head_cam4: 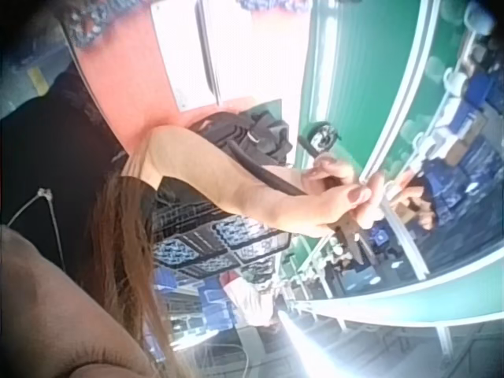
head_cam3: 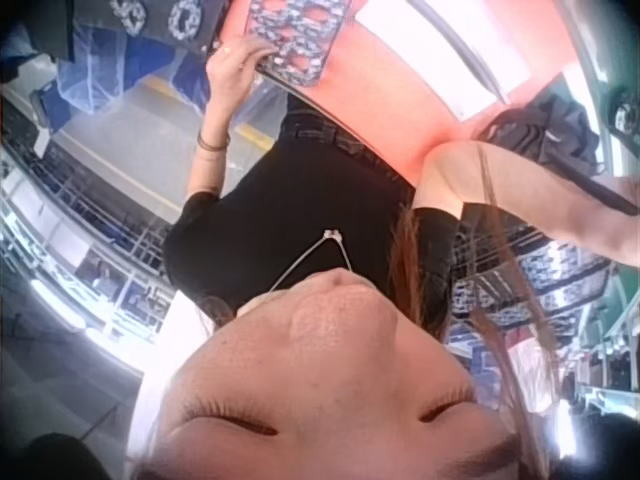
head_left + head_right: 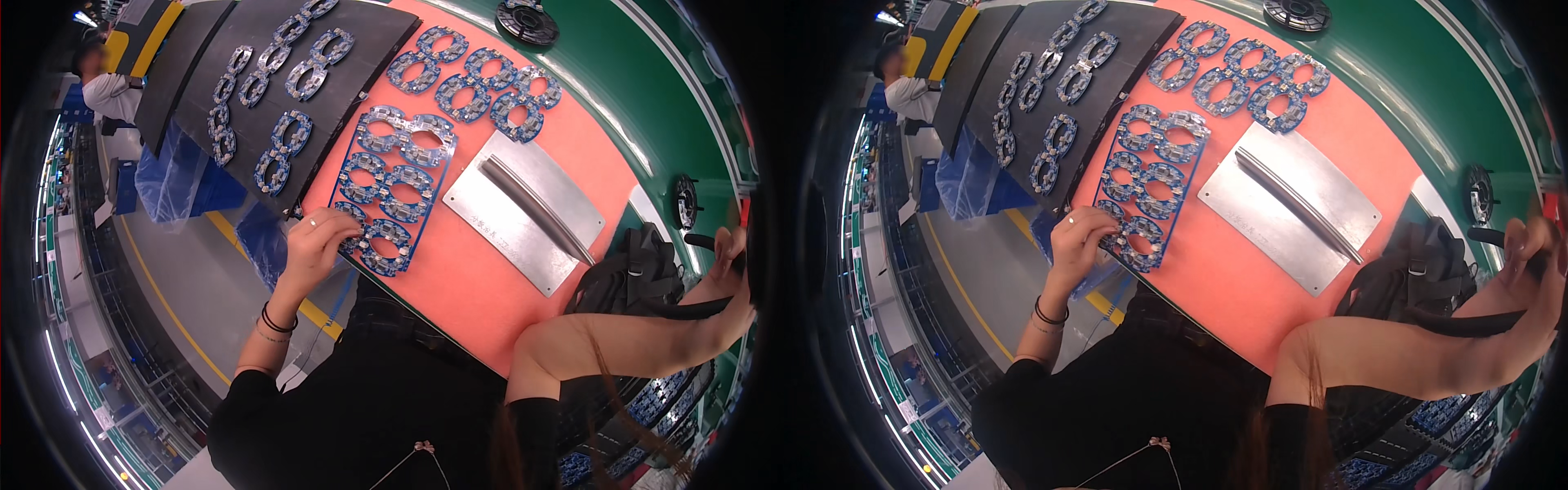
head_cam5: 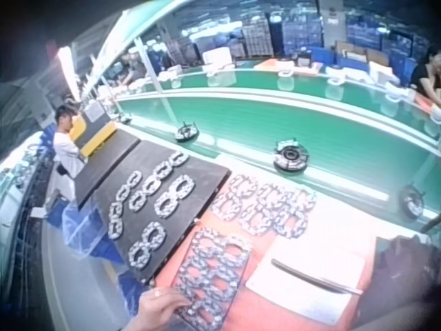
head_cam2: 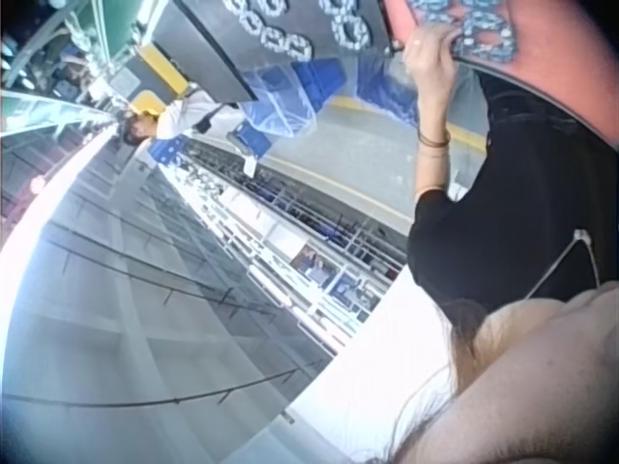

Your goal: Assemble LED lighting components by snapping apart circuit boards and organizing them into trays on an assembly line.

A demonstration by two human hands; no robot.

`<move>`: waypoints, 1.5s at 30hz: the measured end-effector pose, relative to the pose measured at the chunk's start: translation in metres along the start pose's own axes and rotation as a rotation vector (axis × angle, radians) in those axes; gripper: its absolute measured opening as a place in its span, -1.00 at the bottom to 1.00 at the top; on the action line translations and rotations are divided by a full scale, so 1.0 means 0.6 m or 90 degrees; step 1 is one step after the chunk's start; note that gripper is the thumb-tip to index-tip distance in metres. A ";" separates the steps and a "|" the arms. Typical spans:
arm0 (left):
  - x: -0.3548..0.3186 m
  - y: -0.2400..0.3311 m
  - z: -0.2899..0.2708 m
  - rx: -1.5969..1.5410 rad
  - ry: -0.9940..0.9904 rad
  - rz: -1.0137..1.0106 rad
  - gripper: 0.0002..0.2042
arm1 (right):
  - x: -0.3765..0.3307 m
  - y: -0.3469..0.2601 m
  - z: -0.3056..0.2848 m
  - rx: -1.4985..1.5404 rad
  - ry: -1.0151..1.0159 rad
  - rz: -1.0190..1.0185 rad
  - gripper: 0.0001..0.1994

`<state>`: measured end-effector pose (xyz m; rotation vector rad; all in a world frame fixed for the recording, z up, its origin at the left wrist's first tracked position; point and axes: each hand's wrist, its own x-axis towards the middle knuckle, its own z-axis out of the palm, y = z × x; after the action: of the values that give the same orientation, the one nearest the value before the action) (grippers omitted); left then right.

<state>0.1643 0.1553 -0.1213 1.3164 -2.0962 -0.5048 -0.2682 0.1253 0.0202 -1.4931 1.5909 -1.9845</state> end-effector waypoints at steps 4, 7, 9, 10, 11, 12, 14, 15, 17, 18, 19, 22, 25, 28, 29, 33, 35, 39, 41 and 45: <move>-0.008 -0.004 -0.007 -0.051 0.015 -0.070 -0.88 | -0.012 -0.022 0.043 0.003 0.006 0.002 -0.70; -0.005 -0.007 -0.017 -0.046 -0.001 -0.056 -0.89 | -0.001 -0.005 0.014 0.005 0.010 0.005 -0.70; -0.002 -0.012 -0.020 -0.060 -0.023 -0.042 -0.89 | -0.001 -0.005 0.016 0.006 0.013 0.008 -0.69; 0.001 -0.012 -0.022 -0.060 -0.021 -0.044 -0.89 | 0.005 -0.001 0.001 0.007 0.014 0.007 -0.69; 0.006 -0.009 -0.028 -0.053 -0.027 -0.033 -0.89 | 0.010 -0.002 -0.009 0.008 0.014 0.007 -0.69; 0.009 -0.006 -0.033 -0.045 -0.034 -0.023 -0.90 | 0.004 0.006 -0.009 0.010 0.014 0.007 -0.69; 0.004 -0.003 -0.046 -0.033 -0.012 -0.084 -0.91 | 0.010 0.012 -0.028 0.008 0.018 0.008 -0.69; -0.002 -0.001 -0.057 -0.021 0.011 -0.145 -0.92 | 0.006 0.014 -0.031 0.008 0.019 0.008 -0.69; -0.020 0.004 -0.088 0.030 0.039 -0.230 -0.93 | 0.000 0.005 -0.010 0.006 0.027 0.011 -0.68; -0.035 -0.003 -0.104 0.074 0.048 -0.231 -0.94 | 0.000 0.005 -0.009 0.004 0.030 0.012 -0.68; -0.051 -0.002 -0.124 0.127 0.016 -0.277 -0.93 | 0.006 0.014 -0.018 0.008 0.027 0.013 -0.68; -0.057 0.016 -0.133 0.337 0.028 -0.200 -0.90 | 0.022 0.037 -0.047 0.045 -0.074 0.023 -0.65; -0.027 0.033 -0.111 0.268 0.035 -0.137 -0.87 | 0.021 0.027 -0.034 0.002 -0.124 -0.008 -0.68; -0.001 0.034 -0.079 0.190 0.003 -0.065 -0.85 | 0.008 -0.010 0.019 0.012 -0.127 -0.012 -0.69; 0.000 0.023 -0.070 0.166 -0.003 -0.055 -0.85 | -0.008 -0.045 0.078 0.015 -0.129 -0.014 -0.69; 0.010 -0.004 -0.052 0.151 -0.035 -0.058 -0.88 | 0.027 0.013 -0.033 0.016 -0.129 -0.020 -0.70; 0.014 -0.006 -0.049 0.136 -0.048 -0.071 -0.92 | 0.031 0.017 -0.040 0.020 -0.129 -0.021 -0.70; 0.015 -0.007 -0.043 0.129 -0.050 -0.091 -0.92 | 0.027 0.006 -0.036 0.033 -0.131 -0.024 -0.70; 0.015 -0.006 -0.042 0.133 -0.046 -0.081 -0.91 | 0.022 -0.010 -0.017 0.037 -0.131 -0.027 -0.70; 0.007 -0.018 -0.044 0.102 -0.025 -0.092 -0.91 | 0.014 -0.036 0.048 0.049 -0.128 -0.027 -0.70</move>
<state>0.1879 0.1468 -0.1068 1.5702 -2.1202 -0.4334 -0.2409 0.1109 0.0403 -1.6490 1.3977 -1.8287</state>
